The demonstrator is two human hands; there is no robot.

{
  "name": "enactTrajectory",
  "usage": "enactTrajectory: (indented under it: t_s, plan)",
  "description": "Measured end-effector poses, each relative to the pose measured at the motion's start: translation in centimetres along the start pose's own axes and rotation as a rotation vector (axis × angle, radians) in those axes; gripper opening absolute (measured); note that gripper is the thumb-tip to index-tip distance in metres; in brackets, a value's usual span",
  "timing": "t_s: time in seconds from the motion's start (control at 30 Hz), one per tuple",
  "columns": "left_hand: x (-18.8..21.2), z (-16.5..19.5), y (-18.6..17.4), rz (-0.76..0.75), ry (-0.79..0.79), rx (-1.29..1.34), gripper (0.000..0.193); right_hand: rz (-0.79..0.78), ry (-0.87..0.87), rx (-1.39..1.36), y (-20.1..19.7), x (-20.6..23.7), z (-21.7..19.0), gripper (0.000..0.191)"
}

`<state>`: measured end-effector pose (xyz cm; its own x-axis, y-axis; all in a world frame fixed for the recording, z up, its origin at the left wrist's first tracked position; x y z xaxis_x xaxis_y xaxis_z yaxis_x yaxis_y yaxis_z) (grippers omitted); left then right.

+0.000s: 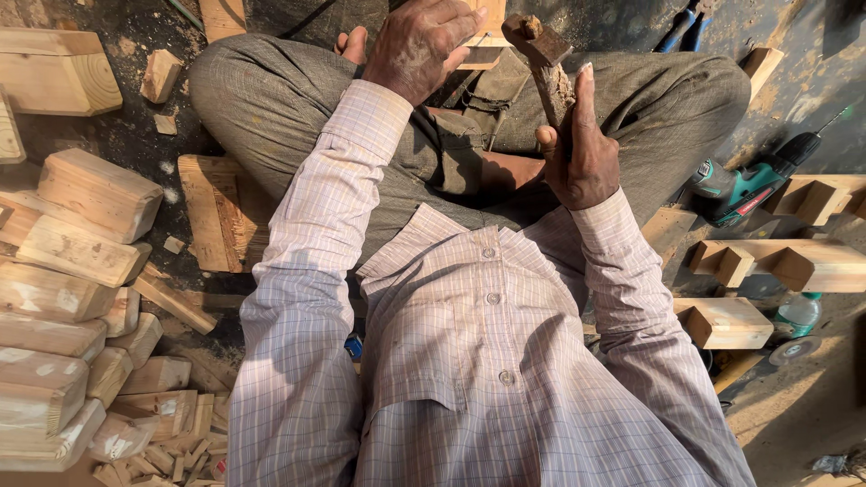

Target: The person sits cross-legged on the workshop floor and hammers nails into small wooden blocks and a wooden board using a hammer. They pick up nails from a container, position them on the wood pieces, drive them in, and set finished blocks onto a pile of similar parts.

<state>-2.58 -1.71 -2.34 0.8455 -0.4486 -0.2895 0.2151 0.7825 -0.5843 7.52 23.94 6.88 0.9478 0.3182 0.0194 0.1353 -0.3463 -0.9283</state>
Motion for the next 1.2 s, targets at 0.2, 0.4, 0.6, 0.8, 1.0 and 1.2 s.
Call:
enactTrajectory:
  t_s: [0.2,0.4,0.6,0.8,1.0,1.2]
  plan:
    - [0.9,0.4,-1.1,0.001,-0.006,-0.034,0.040,-0.076,-0.118,0.124,0.4,-1.4,-2.5,0.070]
    - [1.2,-0.2,-2.3,-0.006,0.000,-0.027,0.041,0.040,0.046,-0.013,-0.4,-0.8,-3.1,0.072]
    - [2.0,0.5,-3.3,0.002,-0.024,0.008,0.043,-0.174,-0.050,0.189,0.9,-1.4,-4.6,0.070]
    - [1.8,0.2,-3.5,-0.003,-0.035,0.004,0.041,0.071,0.051,-0.024,-1.4,-0.6,-4.5,0.069]
    - [1.9,0.7,-3.4,-0.009,-0.057,0.010,0.045,-0.094,-0.046,0.147,-0.4,-1.6,-5.3,0.068]
    - [1.3,0.8,-4.1,-0.016,-0.040,0.014,0.045,0.144,-0.012,-0.002,-2.1,-0.6,-4.9,0.062]
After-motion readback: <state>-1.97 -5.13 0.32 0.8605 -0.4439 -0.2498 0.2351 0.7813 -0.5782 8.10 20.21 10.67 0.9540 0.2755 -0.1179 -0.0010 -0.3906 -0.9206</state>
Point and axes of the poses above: each hand's wrist, its own x-axis away from the middle knuckle, its own y-axis out of the palm, z = x × y, the point moved 3 cm from there along -x, towards the middle knuckle, and after that the axes turned 15 degrees about x, right-handed, at the moved point
